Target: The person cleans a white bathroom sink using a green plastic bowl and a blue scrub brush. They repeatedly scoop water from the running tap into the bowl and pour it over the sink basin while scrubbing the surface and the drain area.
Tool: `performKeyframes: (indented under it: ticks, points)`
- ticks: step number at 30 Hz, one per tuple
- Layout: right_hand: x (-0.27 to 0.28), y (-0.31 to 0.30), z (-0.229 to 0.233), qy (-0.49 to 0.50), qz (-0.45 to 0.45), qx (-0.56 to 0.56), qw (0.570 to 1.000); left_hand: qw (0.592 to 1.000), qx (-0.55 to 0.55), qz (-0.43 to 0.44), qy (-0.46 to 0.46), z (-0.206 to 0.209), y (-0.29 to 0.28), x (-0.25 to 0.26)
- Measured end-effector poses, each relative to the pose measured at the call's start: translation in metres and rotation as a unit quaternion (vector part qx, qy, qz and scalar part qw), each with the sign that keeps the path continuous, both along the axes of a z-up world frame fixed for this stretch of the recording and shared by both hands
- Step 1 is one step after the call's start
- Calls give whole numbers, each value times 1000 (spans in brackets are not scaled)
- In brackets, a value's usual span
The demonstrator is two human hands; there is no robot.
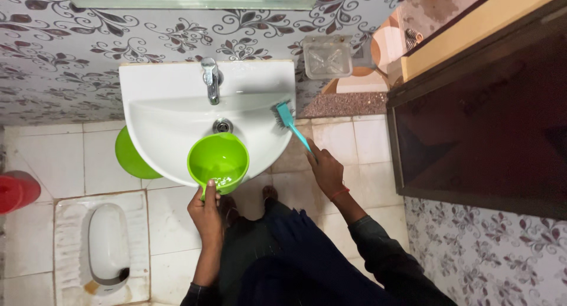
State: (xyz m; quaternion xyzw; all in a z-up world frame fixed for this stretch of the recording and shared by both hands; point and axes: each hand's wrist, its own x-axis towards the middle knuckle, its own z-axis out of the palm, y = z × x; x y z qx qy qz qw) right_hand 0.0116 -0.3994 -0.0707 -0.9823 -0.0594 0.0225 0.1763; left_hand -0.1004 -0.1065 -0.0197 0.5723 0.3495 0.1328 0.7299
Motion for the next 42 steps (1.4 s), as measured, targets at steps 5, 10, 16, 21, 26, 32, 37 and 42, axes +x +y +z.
performKeyframes:
  ticks: [5,10,16,21,26,32,37,42]
  points:
    - [-63,22,-8,42,18,19,999,999,33,-36,6,9,27,2]
    - [-117,85,-24,51,74,139,986,998,34,-58,-5,11,50,0]
    - [-115,89,-18,75,39,38,996,995,33,-87,-41,16,65,1]
    - [-80,45,31,62,-92,3,994,993,11,-94,-67,16,75,2]
    - [-72,55,33,58,-41,8,997,994,-3,-75,-78,16,83,-1]
    - [-101,121,25,220,62,23,973,997,24,-50,-51,21,94,-4]
    - [-97,119,34,246,40,-5,968,995,24,-61,-73,18,94,0]
    - [-69,49,66,112,-32,-39,992,993,30,-87,-79,16,87,13]
